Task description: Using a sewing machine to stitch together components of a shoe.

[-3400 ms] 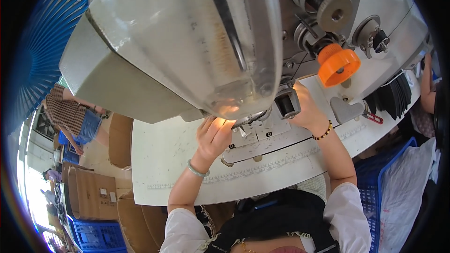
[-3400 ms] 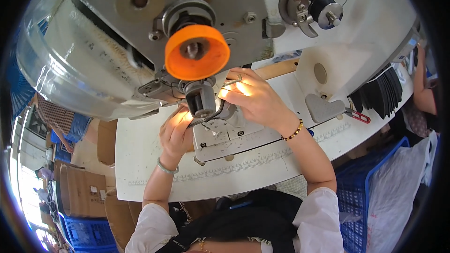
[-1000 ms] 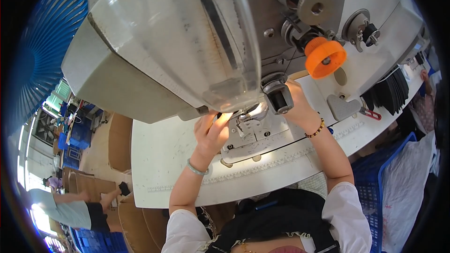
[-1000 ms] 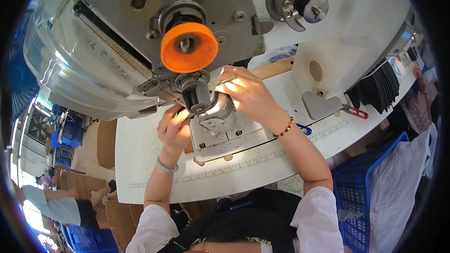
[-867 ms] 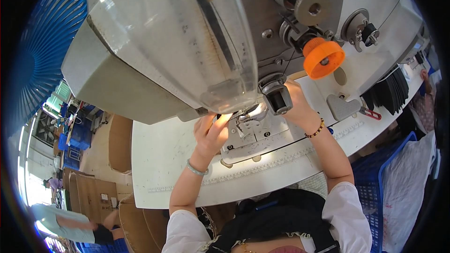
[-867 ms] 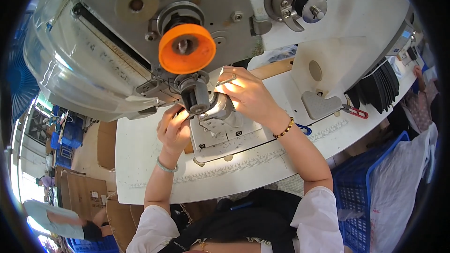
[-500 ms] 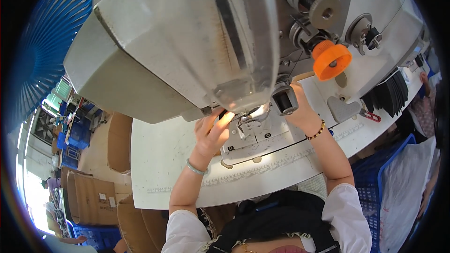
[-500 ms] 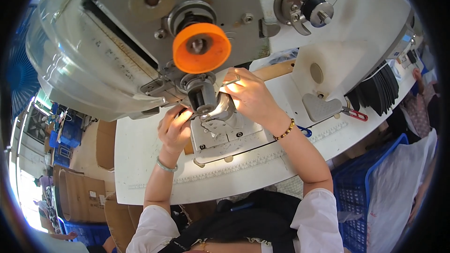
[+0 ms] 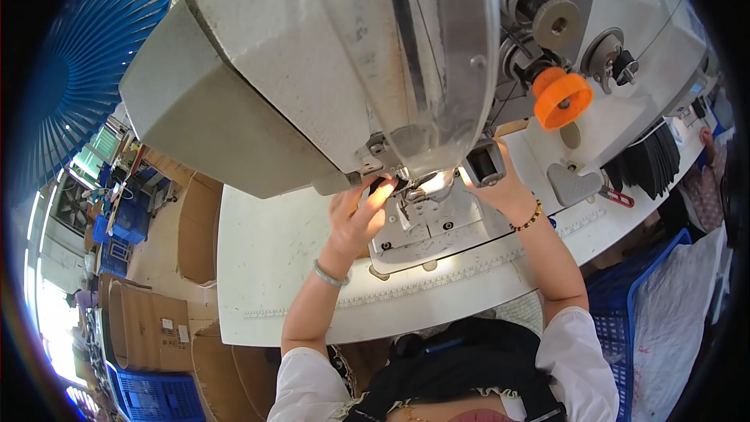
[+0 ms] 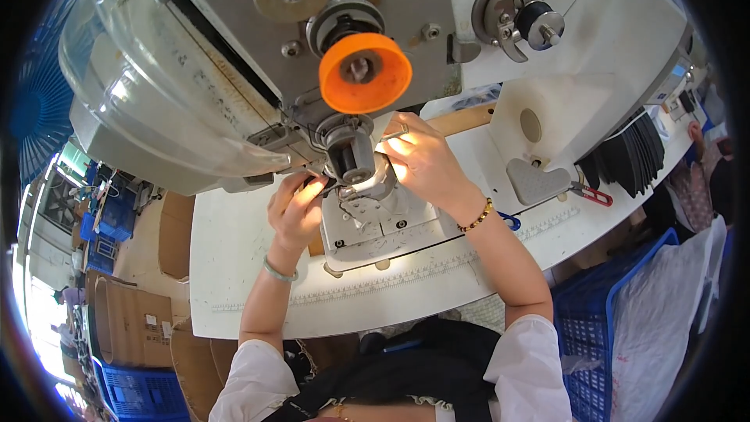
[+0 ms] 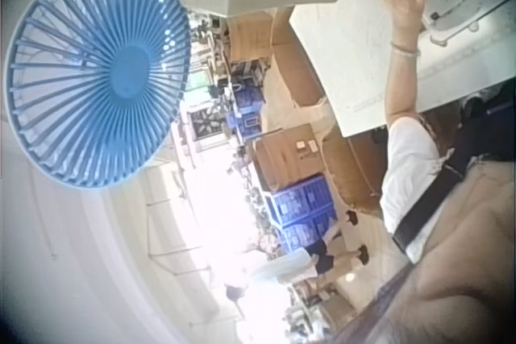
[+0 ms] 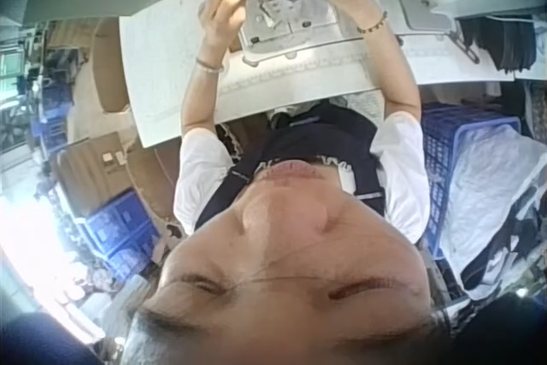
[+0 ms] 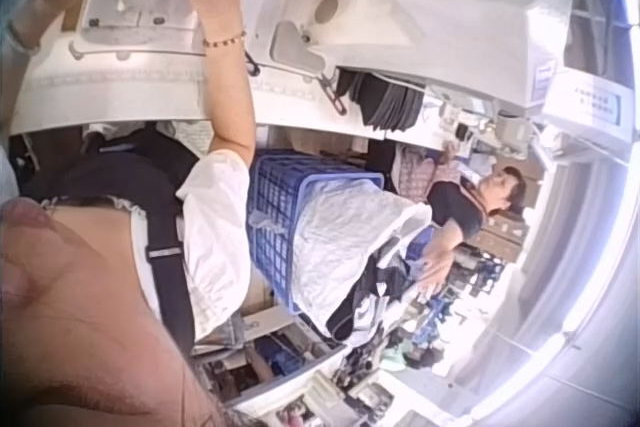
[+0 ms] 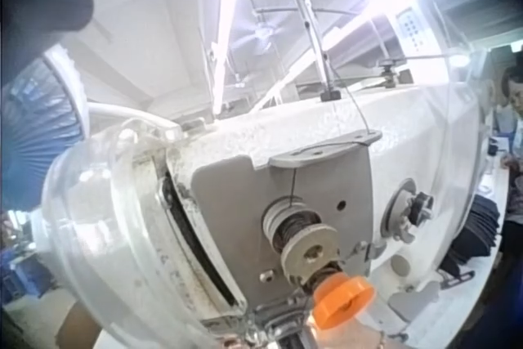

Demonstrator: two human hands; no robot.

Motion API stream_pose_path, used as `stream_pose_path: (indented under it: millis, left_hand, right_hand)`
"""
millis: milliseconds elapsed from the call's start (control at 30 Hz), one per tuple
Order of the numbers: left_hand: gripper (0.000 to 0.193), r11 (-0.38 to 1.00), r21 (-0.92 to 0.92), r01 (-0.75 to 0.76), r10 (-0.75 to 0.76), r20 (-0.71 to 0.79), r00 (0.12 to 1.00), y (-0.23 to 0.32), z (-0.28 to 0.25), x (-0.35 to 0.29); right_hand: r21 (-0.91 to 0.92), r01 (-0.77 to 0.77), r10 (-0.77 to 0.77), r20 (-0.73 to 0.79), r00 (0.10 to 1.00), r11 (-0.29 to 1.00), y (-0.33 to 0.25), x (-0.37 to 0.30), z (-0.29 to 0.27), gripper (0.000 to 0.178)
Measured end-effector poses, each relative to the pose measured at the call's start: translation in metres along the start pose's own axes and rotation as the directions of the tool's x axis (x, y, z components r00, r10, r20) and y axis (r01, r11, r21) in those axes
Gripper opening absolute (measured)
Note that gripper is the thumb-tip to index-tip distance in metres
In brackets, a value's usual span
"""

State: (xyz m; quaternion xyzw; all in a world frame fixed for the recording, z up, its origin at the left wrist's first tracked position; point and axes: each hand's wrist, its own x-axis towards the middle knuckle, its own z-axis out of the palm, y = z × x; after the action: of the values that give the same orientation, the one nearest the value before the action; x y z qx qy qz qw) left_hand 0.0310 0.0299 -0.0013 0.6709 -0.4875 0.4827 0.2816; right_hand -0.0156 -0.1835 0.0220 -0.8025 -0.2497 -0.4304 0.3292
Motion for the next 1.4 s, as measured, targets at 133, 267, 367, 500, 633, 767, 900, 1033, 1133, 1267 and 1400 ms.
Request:
stream_pose_path:
  millis: [133,267,367,500,633,767,900,1033,1133,1267,1400]
  left_hand:
    - [0.037,0.999,-0.053,-0.006,0.008,0.034,0.999,-0.006,-0.003,0.001]
    - [0.035,0.996,-0.08,-0.035,0.037,0.026,0.999,-0.011,-0.002,0.001]
    - [0.033,0.996,-0.08,-0.044,0.046,0.028,0.999,-0.012,-0.002,0.0]
    - [0.031,0.995,-0.093,-0.035,0.036,0.012,0.999,-0.011,-0.002,0.0]
    - [0.029,0.989,-0.149,0.019,-0.022,-0.021,1.0,-0.011,0.003,0.001]
    - [0.024,0.993,-0.096,0.072,-0.079,-0.064,0.995,-0.013,0.007,-0.001]
    - [0.022,0.986,-0.118,0.117,-0.126,-0.074,0.989,-0.015,0.01,-0.006]
    - [0.022,0.983,-0.093,0.16,-0.165,-0.047,0.985,-0.014,0.01,-0.008]
    - [0.023,0.986,-0.084,0.144,-0.15,-0.068,0.986,-0.013,0.011,-0.006]
    - [0.024,0.99,-0.054,0.128,-0.133,-0.084,0.988,-0.011,0.011,-0.004]
    - [0.023,0.989,-0.086,0.12,-0.129,-0.109,0.986,-0.01,0.011,-0.005]
  right_hand:
    - [0.01,0.003,-0.004,0.031,1.0,1.0,-0.004,0.001,-0.004,0.019]
    - [0.019,0.011,-0.011,0.011,1.0,1.0,-0.004,0.001,-0.003,0.02]
    - [-0.004,0.012,-0.012,-0.012,1.0,1.0,-0.003,0.0,0.0,0.021]
    - [0.056,-0.025,0.026,-0.029,0.999,0.998,-0.002,-0.003,0.002,0.021]
    - [-0.017,0.001,-0.001,-0.02,1.0,1.0,0.0,-0.003,0.004,0.02]
    - [0.002,0.004,-0.004,-0.017,1.0,1.0,0.001,-0.003,0.004,0.019]
    - [-0.041,0.04,-0.042,-0.041,0.998,0.998,0.0,-0.003,0.004,0.02]
    - [-0.021,0.033,-0.034,-0.036,0.999,0.999,0.0,-0.002,0.004,0.02]
    - [-0.012,0.046,-0.046,-0.034,0.998,0.999,0.002,-0.003,0.004,0.021]
    - [-0.085,0.078,-0.081,-0.027,0.996,0.993,0.005,-0.004,0.007,0.022]
    - [-0.028,0.063,-0.064,-0.035,0.997,0.998,0.006,-0.004,0.008,0.023]
